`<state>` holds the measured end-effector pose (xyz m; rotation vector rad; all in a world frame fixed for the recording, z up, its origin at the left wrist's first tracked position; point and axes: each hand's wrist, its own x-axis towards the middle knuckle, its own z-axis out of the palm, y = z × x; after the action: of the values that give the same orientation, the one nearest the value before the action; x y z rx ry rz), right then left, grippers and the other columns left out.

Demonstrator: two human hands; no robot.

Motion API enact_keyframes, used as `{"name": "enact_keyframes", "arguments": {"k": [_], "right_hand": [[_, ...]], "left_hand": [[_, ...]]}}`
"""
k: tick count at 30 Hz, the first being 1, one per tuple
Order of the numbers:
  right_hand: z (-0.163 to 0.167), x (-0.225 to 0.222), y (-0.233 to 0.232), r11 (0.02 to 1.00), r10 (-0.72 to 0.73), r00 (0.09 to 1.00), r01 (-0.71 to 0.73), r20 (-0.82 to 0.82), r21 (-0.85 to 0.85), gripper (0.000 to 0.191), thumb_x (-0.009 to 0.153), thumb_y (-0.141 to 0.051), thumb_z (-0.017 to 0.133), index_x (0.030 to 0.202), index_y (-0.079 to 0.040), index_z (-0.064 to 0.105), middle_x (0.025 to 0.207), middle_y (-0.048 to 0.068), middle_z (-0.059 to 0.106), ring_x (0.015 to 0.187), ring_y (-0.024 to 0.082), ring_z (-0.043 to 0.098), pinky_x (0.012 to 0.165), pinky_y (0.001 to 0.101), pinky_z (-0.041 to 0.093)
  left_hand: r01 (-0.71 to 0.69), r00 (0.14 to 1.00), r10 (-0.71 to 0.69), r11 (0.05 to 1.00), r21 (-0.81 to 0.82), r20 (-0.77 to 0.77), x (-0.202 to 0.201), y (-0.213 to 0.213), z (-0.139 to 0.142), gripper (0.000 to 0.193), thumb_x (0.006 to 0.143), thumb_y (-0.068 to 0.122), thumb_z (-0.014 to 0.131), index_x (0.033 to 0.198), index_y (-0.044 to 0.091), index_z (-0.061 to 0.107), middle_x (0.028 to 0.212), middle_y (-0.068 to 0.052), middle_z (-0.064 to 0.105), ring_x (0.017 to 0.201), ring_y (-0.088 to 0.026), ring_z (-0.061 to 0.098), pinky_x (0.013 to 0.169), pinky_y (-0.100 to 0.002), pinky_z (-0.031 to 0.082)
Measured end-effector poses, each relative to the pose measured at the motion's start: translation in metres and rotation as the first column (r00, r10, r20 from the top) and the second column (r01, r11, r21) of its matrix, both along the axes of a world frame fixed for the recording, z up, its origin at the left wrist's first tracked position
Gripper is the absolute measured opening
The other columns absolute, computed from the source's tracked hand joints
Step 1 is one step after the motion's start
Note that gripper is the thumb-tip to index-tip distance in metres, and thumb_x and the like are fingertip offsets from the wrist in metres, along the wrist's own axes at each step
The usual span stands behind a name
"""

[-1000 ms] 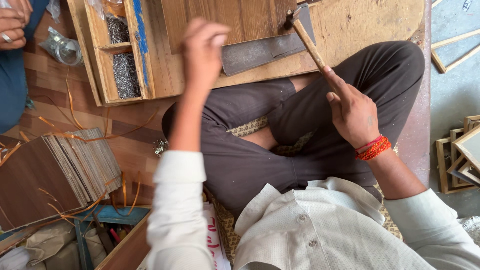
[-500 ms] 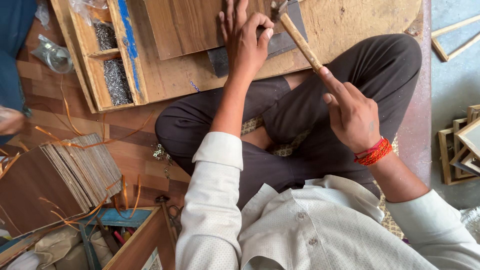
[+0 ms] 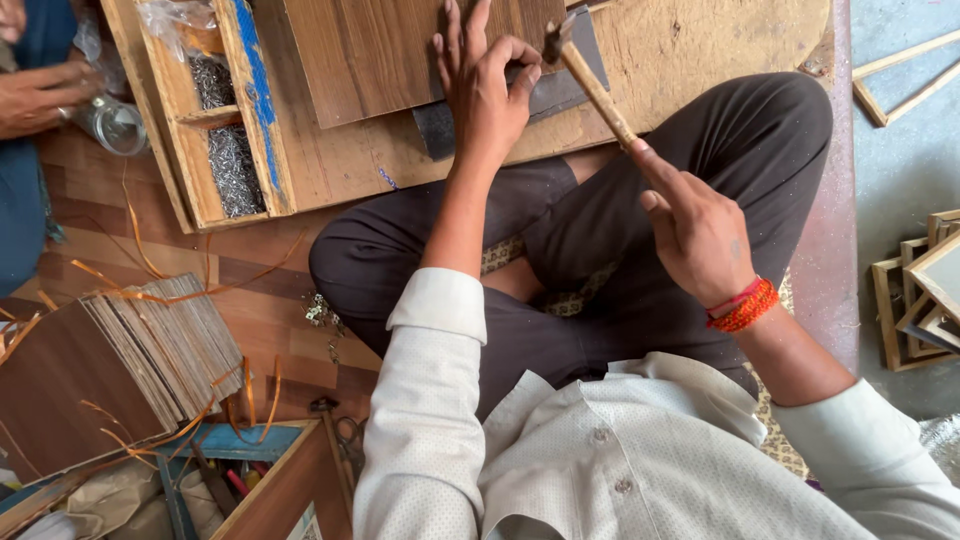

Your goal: The person sits on the floor and assembles wooden frames by hammering nails into the corners. They repeatedly pick up frames, position them on a work surface, and use a hammer to secure the joints.

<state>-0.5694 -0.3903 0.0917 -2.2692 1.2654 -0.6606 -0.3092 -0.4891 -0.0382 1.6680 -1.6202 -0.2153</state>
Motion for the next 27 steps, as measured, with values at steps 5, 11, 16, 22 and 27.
{"name": "enact_keyframes", "arguments": {"k": [5, 11, 16, 22, 27], "right_hand": [[-0.008, -0.001, 0.002, 0.975, -0.012, 0.964, 0.07, 0.264, -0.209, 0.047, 0.11, 0.003, 0.063, 0.152, -0.01, 0.049, 0.086, 0.013, 0.058, 0.068, 0.028, 0.057, 0.063, 0.0402, 0.047], [-0.023, -0.003, 0.003, 1.0, -0.007, 1.0, 0.007, 0.011, -0.026, 0.055, 0.099, 0.001, 0.065, 0.152, -0.009, 0.054, 0.085, 0.013, 0.058, 0.069, 0.032, 0.059, 0.061, 0.0424, 0.048], [-0.022, -0.002, 0.004, 0.983, 0.002, 0.994, 0.019, 0.114, -0.182, 0.051, 0.099, 0.003, 0.064, 0.147, -0.011, 0.055, 0.084, 0.012, 0.054, 0.068, 0.03, 0.058, 0.06, 0.042, 0.047], [-0.011, 0.0, 0.006, 0.987, 0.009, 0.998, 0.001, 0.066, -0.159, 0.048, 0.1, 0.0, 0.066, 0.147, -0.009, 0.056, 0.082, 0.011, 0.054, 0.063, 0.03, 0.056, 0.057, 0.042, 0.046], [-0.009, 0.003, 0.005, 0.998, -0.052, 0.992, 0.05, -0.115, -0.023, 0.056, 0.099, -0.001, 0.063, 0.152, -0.015, 0.055, 0.084, 0.014, 0.056, 0.07, 0.035, 0.061, 0.062, 0.0441, 0.05]], "left_hand": [[0.107, 0.994, -0.107, 0.992, -0.067, 0.007, 0.009, 0.003, -0.003, 0.029, 0.102, 0.01, 0.076, 0.126, 0.021, 0.065, 0.168, -0.006, 0.03, 0.162, -0.031, 0.015, 0.135, -0.058, 0.005], [0.113, 0.993, -0.112, 0.993, -0.034, 0.02, 0.01, 0.004, -0.002, 0.059, 0.098, 0.002, 0.071, 0.149, 0.023, 0.048, 0.172, -0.003, 0.022, 0.163, -0.03, 0.007, 0.135, -0.058, 0.004], [0.096, 0.995, -0.096, 0.995, 0.024, 0.01, 0.01, 0.004, -0.003, 0.058, 0.099, 0.002, 0.071, 0.148, 0.023, 0.05, 0.172, -0.002, 0.024, 0.164, -0.031, 0.008, 0.135, -0.058, 0.004], [0.107, 0.994, -0.107, 0.994, 0.0, 0.015, 0.01, 0.004, -0.004, 0.06, 0.099, 0.004, 0.07, 0.151, 0.023, 0.046, 0.172, -0.002, 0.024, 0.164, -0.031, 0.009, 0.135, -0.057, 0.004], [0.109, 0.994, -0.109, 0.994, 0.003, 0.019, 0.01, 0.007, -0.008, 0.064, 0.1, 0.003, 0.069, 0.156, 0.021, 0.043, 0.172, -0.001, 0.024, 0.164, -0.032, 0.008, 0.136, -0.058, 0.003]]}}
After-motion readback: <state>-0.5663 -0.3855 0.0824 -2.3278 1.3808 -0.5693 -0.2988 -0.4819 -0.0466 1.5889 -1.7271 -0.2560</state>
